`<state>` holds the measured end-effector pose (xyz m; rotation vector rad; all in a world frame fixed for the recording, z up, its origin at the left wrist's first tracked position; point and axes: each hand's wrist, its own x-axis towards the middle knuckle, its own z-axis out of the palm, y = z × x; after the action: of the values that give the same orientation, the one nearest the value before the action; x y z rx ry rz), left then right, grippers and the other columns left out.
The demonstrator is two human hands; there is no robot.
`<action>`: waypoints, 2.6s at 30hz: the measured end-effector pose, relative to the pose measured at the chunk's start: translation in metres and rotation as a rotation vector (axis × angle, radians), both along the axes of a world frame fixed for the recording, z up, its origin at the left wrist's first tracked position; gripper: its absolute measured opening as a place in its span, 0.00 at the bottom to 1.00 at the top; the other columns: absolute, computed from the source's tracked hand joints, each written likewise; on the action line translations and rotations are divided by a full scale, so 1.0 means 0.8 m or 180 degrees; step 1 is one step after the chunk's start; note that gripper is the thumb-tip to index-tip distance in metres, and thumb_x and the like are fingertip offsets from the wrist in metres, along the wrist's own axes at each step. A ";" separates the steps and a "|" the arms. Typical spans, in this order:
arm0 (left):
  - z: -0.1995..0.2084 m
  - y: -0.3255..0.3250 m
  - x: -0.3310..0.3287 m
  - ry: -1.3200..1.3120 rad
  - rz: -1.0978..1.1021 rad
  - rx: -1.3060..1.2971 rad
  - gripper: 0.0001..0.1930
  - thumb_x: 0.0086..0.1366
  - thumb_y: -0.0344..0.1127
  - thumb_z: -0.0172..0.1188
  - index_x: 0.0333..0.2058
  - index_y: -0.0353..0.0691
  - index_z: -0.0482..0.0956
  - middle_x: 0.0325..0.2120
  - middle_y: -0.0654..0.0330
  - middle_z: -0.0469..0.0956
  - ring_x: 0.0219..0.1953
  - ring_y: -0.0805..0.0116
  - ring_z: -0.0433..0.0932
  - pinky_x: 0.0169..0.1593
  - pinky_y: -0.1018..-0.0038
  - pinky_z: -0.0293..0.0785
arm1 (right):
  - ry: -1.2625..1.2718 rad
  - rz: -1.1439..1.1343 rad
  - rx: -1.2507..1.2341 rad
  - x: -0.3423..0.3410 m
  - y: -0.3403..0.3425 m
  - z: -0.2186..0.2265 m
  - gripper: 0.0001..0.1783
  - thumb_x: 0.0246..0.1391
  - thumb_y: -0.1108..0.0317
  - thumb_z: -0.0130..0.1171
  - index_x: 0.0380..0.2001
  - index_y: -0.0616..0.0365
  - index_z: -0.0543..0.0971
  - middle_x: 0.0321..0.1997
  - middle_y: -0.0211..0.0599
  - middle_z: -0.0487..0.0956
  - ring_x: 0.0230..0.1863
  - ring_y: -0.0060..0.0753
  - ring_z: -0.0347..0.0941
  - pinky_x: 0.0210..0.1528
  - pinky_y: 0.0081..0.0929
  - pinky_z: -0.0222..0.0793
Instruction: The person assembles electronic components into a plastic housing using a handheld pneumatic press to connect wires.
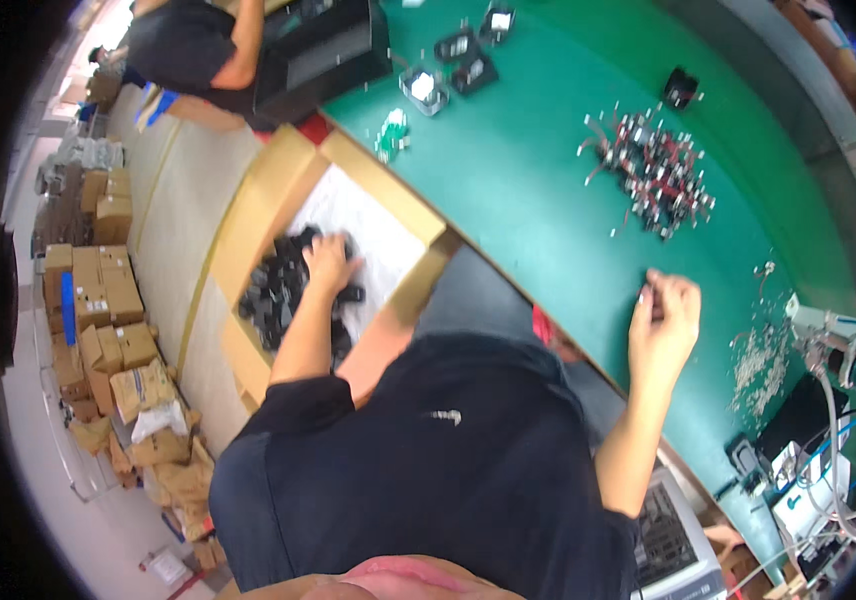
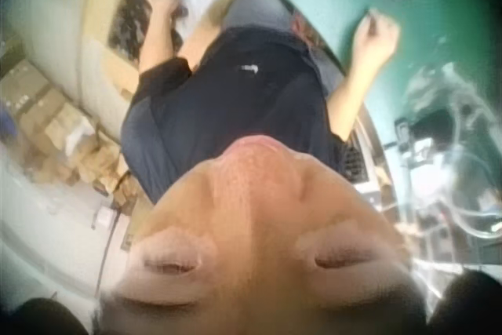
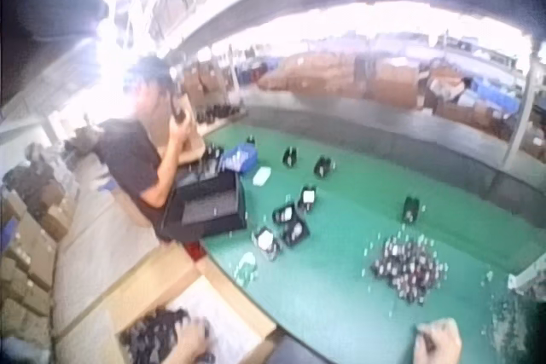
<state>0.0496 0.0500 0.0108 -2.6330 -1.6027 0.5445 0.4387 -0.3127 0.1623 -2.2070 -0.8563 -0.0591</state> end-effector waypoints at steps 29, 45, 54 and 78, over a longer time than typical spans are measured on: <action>0.182 -0.231 0.300 -0.4673 0.0194 -0.7009 0.39 0.68 0.46 0.68 0.71 0.47 0.59 0.58 0.52 0.74 0.33 0.71 0.76 0.27 0.78 0.69 | 0.1145 0.0496 0.1577 -0.040 -0.048 0.049 0.07 0.55 0.86 0.65 0.33 0.65 0.80 0.49 0.51 0.83 0.48 0.33 0.81 0.47 0.27 0.81; 0.231 -0.266 0.393 -0.3768 -0.2912 -0.3287 0.46 0.51 0.21 0.76 0.66 0.38 0.59 0.59 0.52 0.71 0.54 0.63 0.78 0.51 0.69 0.80 | -0.0844 0.0326 0.0486 -0.037 -0.045 0.096 0.13 0.43 0.76 0.73 0.34 0.58 0.82 0.47 0.37 0.83 0.42 0.44 0.81 0.42 0.38 0.78; 0.232 -0.281 0.382 -0.3840 -0.2986 -0.3004 0.42 0.50 0.18 0.73 0.64 0.41 0.67 0.59 0.53 0.71 0.44 0.69 0.79 0.33 0.76 0.76 | -0.0974 0.0301 0.0400 -0.045 -0.051 0.084 0.13 0.42 0.76 0.72 0.33 0.58 0.81 0.43 0.35 0.81 0.40 0.42 0.78 0.41 0.38 0.74; 0.241 -0.277 0.390 -0.3757 -0.3880 -0.1925 0.42 0.40 0.24 0.78 0.58 0.42 0.72 0.55 0.56 0.77 0.58 0.53 0.75 0.58 0.61 0.70 | -0.0757 -0.0080 -0.0078 -0.054 -0.047 0.084 0.10 0.42 0.72 0.71 0.31 0.51 0.82 0.38 0.30 0.73 0.39 0.39 0.69 0.40 0.37 0.66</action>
<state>0.3613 -0.1715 0.2034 -3.7829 0.7310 -0.8220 0.3955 -0.3499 0.2298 -2.2639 -0.9619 -0.3304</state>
